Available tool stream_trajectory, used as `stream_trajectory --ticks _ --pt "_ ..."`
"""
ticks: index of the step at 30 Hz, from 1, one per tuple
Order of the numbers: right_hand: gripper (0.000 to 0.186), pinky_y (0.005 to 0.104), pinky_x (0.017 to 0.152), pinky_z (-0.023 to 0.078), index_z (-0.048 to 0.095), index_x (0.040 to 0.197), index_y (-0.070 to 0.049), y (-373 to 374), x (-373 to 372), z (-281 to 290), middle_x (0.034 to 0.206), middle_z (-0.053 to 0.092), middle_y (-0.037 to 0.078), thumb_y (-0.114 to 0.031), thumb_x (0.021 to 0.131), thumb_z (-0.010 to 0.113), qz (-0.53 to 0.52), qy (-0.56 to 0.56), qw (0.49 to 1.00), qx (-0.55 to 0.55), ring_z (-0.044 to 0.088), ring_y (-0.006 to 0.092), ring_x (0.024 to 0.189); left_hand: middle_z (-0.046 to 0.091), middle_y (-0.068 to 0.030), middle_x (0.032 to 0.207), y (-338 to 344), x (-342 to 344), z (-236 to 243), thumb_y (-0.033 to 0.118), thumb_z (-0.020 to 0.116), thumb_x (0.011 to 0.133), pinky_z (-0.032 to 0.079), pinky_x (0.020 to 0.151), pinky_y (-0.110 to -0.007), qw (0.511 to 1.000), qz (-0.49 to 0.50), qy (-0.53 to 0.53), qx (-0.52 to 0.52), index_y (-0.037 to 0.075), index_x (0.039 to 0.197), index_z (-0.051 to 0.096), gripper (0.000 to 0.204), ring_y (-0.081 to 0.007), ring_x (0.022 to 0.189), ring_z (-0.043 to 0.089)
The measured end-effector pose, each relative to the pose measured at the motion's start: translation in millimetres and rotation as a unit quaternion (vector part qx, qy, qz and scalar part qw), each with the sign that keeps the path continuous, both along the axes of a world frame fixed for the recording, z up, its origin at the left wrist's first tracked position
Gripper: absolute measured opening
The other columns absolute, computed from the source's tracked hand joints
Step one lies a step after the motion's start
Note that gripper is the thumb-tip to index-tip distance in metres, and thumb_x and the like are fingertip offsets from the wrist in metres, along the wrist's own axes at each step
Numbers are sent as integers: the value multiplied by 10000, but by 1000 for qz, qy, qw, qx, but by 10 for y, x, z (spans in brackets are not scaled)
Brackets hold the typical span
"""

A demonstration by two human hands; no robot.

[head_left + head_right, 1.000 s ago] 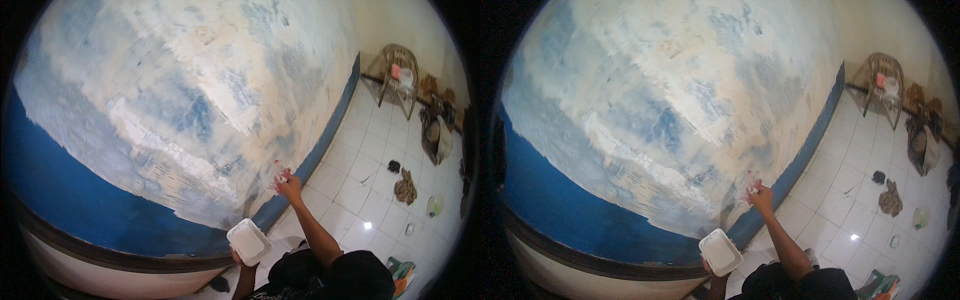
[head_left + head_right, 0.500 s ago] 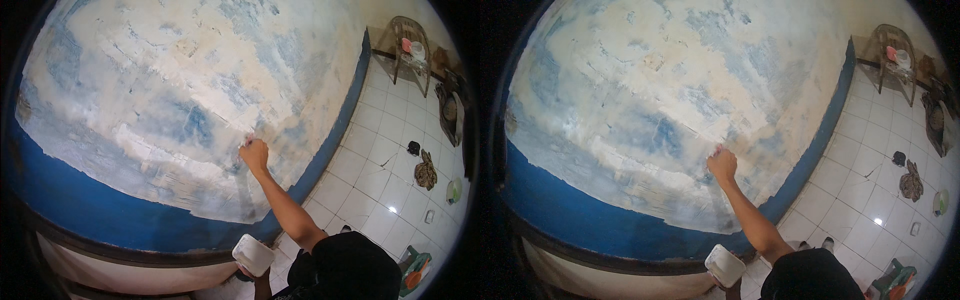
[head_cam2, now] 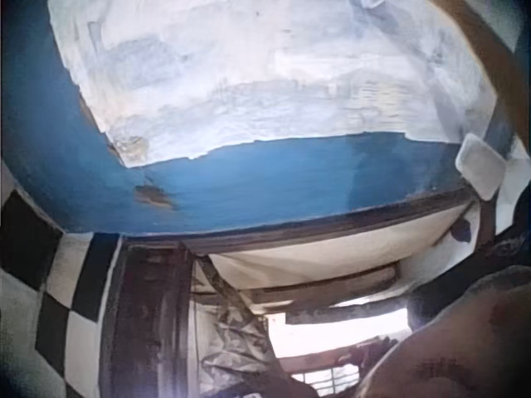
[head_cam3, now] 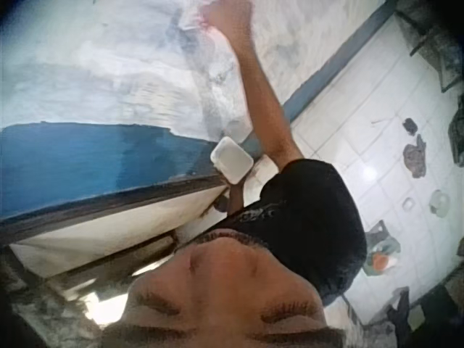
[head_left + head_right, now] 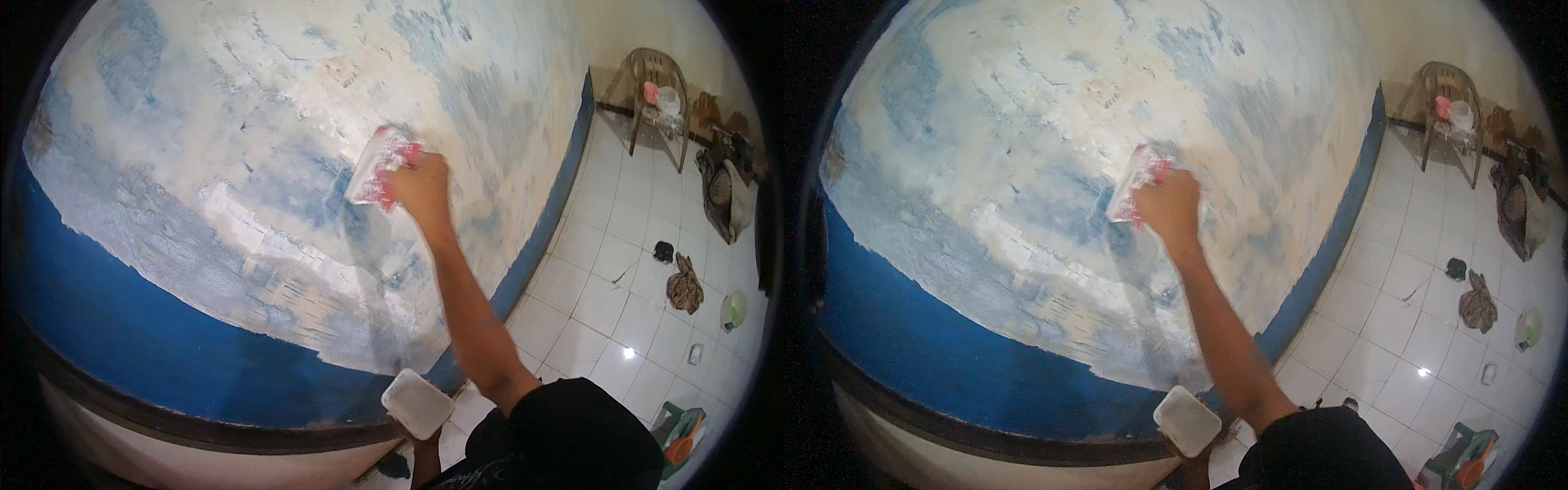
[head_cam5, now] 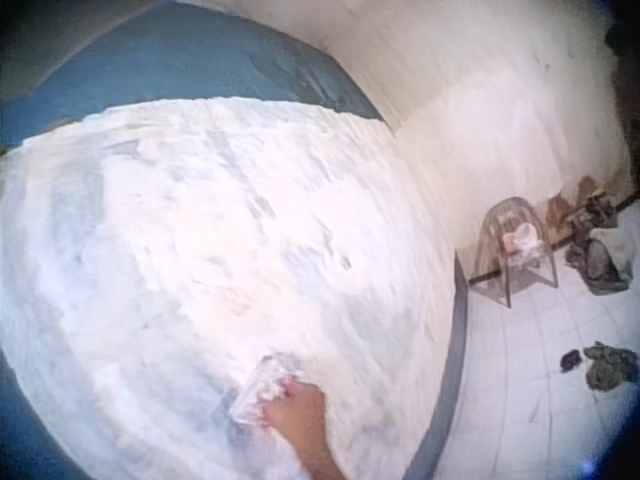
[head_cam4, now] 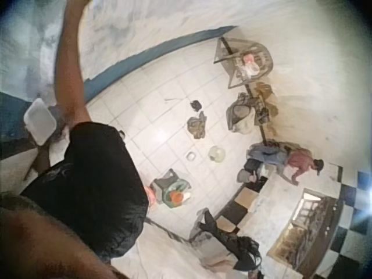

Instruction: The person applies white putty to a blue and beige wall using a hand-held scraper, periodically picking up more putty from a small white container.

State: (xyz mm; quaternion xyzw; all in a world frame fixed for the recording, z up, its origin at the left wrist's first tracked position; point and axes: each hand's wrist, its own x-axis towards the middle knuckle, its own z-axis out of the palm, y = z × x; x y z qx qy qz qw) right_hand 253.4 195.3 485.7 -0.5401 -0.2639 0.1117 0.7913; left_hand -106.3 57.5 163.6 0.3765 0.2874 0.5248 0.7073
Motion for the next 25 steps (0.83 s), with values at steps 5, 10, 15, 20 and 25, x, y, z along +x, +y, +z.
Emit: stream_trajectory --ticks 5,10,15,20,25 --pt "168 318 566 488 688 807 10 -259 -93 -669 639 638 168 -68 714 572 -34 -53 997 -52 627 297 581 436 -146 1379 211 -194 -334 608 611 766 339 1051 -544 976 54 187 96 166 1435 339 847 -344 1273 428" --pt "449 366 726 506 673 1061 -49 69 -507 -1134 956 675 131 42 634 569 -156 -173 972 8 621 311 861 442 -141 1373 308 -396 -673 553 667 763 353 1043 -546 877 141 382 255 168 1431 346 835 -336 1276 432" --pt "662 397 831 496 580 1225 -83 504 -960 -1094 1112 641 84 22 574 632 -206 -232 945 -108 542 357 1025 446 -139 1367 399 -542 -813 522 710 754 369 1035 -544 791 209 441 369 162 1426 355 841 -335 1272 439" --pt "570 391 715 526 598 1152 -27 564 -1249 -1128 1197 599 138 -32 584 646 -223 -298 916 -152 549 316 980 430 -143 1373 419 -671 -683 563 713 730 385 1029 -533 851 57 472 221 136 1429 333 903 -360 1237 465" --pt "341 393 596 499 662 1014 -81 81 -1003 -1382 850 582 141 -41 675 651 -169 -225 954 -106 593 300 820 302 -113 1457 426 -721 -717 653 687 691 356 1051 -541 637 172 549 513 160 1479 187 1056 -382 1227 459"
